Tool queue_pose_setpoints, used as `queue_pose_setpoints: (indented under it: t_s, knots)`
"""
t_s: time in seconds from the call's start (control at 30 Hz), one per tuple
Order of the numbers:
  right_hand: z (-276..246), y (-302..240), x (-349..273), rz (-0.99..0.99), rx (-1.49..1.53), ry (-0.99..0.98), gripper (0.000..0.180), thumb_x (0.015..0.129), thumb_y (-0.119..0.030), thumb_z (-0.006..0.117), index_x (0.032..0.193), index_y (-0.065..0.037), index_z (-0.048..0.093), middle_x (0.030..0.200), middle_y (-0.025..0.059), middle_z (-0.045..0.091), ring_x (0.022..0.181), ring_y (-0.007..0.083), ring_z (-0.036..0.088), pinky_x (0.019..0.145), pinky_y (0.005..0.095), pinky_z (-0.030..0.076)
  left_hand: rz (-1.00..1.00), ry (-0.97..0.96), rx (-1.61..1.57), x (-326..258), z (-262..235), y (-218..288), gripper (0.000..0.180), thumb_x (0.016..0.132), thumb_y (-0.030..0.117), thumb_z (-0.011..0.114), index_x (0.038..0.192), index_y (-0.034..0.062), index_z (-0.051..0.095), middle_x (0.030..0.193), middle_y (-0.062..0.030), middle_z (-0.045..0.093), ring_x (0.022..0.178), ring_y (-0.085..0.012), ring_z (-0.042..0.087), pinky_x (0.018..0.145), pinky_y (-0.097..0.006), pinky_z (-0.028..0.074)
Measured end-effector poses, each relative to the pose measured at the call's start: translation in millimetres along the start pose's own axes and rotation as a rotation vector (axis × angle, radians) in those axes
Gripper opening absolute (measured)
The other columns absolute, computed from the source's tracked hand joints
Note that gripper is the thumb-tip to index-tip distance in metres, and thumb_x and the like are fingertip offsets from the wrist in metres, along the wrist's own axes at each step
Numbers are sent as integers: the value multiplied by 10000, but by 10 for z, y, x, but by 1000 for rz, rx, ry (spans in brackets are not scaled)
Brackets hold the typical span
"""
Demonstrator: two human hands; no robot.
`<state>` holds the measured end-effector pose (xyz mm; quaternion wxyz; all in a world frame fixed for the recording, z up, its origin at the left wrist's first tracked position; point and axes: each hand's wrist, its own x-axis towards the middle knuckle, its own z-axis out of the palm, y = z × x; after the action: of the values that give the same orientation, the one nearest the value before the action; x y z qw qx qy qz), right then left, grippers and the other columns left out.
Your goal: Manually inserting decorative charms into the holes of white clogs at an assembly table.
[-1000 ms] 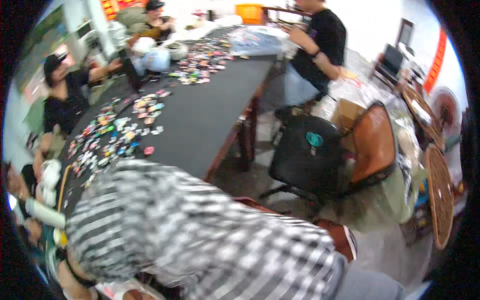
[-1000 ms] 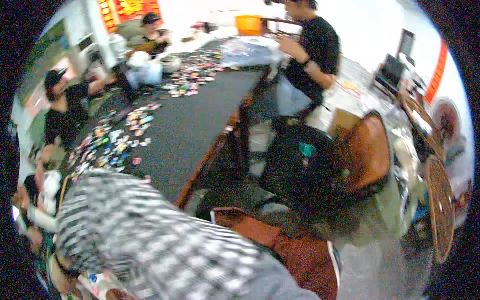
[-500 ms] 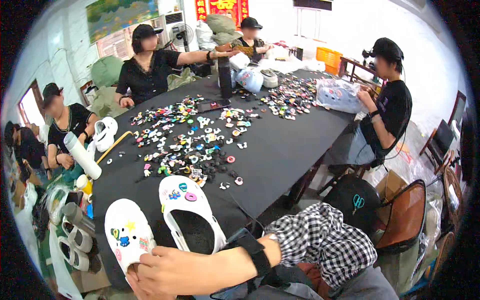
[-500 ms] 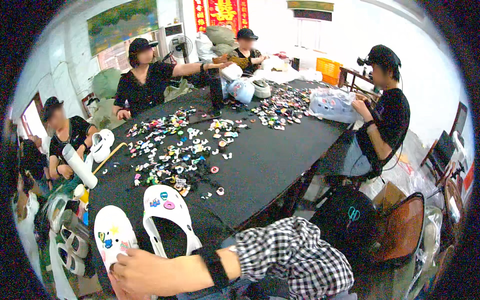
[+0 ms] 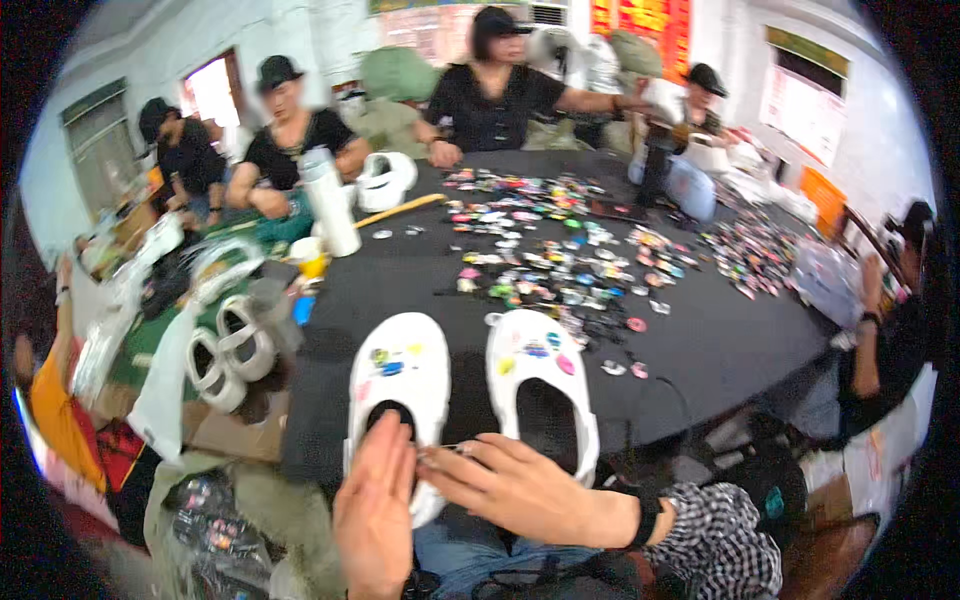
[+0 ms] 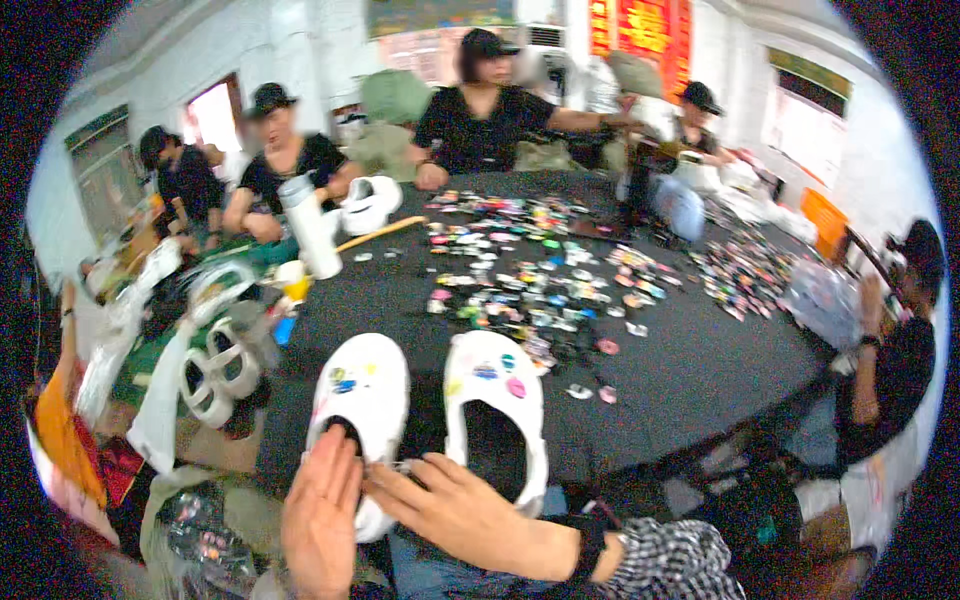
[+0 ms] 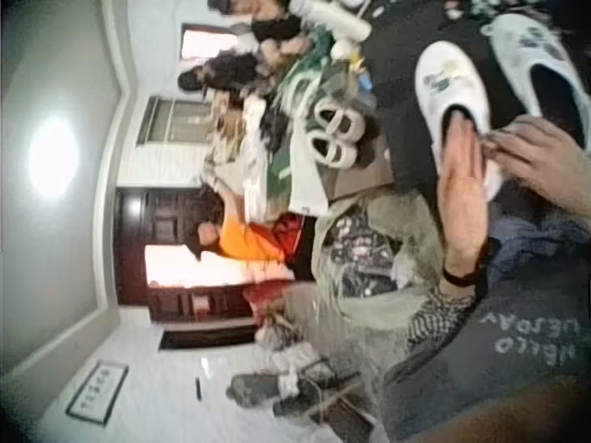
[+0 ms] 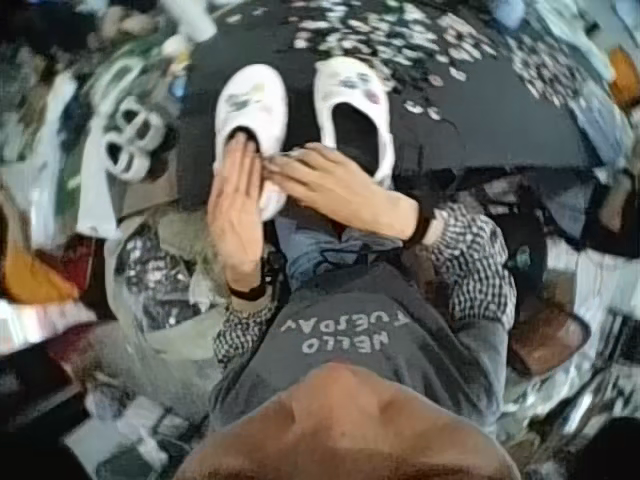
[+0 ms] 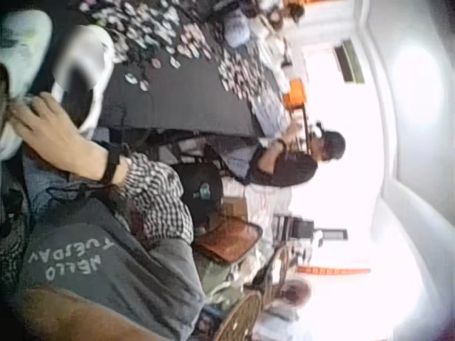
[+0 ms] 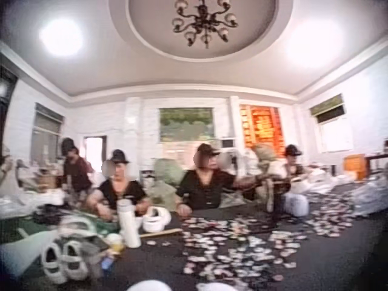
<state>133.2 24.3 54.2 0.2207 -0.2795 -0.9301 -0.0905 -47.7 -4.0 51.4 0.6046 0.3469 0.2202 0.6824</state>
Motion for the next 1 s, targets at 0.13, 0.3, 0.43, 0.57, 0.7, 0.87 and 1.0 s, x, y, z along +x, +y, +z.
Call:
queue_pose_setpoints:
  t_s: [0.13, 0.3, 0.43, 0.57, 0.7, 0.87, 1.0]
  knots:
    - [-85, -37, 67, -38, 43, -55, 454, 808, -147, 524, 1256, -72, 526, 1304, 76, 508, 1006, 214, 551, 933, 361, 446, 19, -43, 132, -165, -49, 33, 516, 939, 61, 438, 1394, -144, 303, 1490, -259, 293, 1390, -365, 297, 1168, -459, 192]
    - [-130, -71, 102, -43, 72, -68, 461, 791, -135, 538, 1243, -47, 519, 1296, 105, 506, 972, 211, 562, 895, 321, 467, 283, -53, 553, -447, -91, 191, 322, 1001, 84, 417, 1254, -73, 539, 1358, -217, 481, 1252, -337, 480, 1023, -416, 402]
    - [-141, -62, 83, -4, 47, -76, 467, 792, -130, 536, 1248, -30, 512, 1292, 113, 508, 965, 212, 564, 898, 326, 468, 552, 9, 1081, -483, -267, 251, 277, 989, 72, 438, 1193, -51, 580, 1304, -190, 525, 1233, -332, 496, 979, -380, 420]
    - [-143, -63, 89, -28, 53, -65, 493, 791, -122, 557, 1271, -24, 504, 1326, 111, 494, 962, 212, 566, 900, 334, 462, 542, 39, 1304, -470, -303, 178, 271, 951, 80, 497, 1185, -18, 592, 1326, -187, 510, 1275, -357, 447, 952, -355, 434]
    - [-171, -55, -8, 30, 8, -62, 500, 799, -135, 556, 1294, -76, 516, 1374, 106, 468, 1054, 223, 552, 947, 369, 440, 515, -44, 1378, -441, -400, -104, 313, 897, 104, 567, 1192, 1, 578, 1411, -213, 405, 1368, -402, 283, 1038, -467, 344]
    - [-453, -73, -257, 268, 65, -50, 566, 759, -216, 727, 1292, -158, 547, 1354, 135, 467, 1161, 290, 516, 979, 432, 428, 525, -56, 1387, -453, -433, -112, 306, 881, 117, 590, 1164, -1, 583, 1401, -228, 405, 1361, -435, 275, 1057, -510, 311]
    - [-414, -150, -475, 437, 189, -16, 620, 721, -209, 778, 1286, -113, 542, 1143, 114, 542, 1029, 297, 545, 930, 437, 450, 527, -13, 1396, -491, -383, -54, 336, 878, 115, 586, 1195, 5, 566, 1410, -232, 396, 1361, -440, 281, 1079, -515, 279]
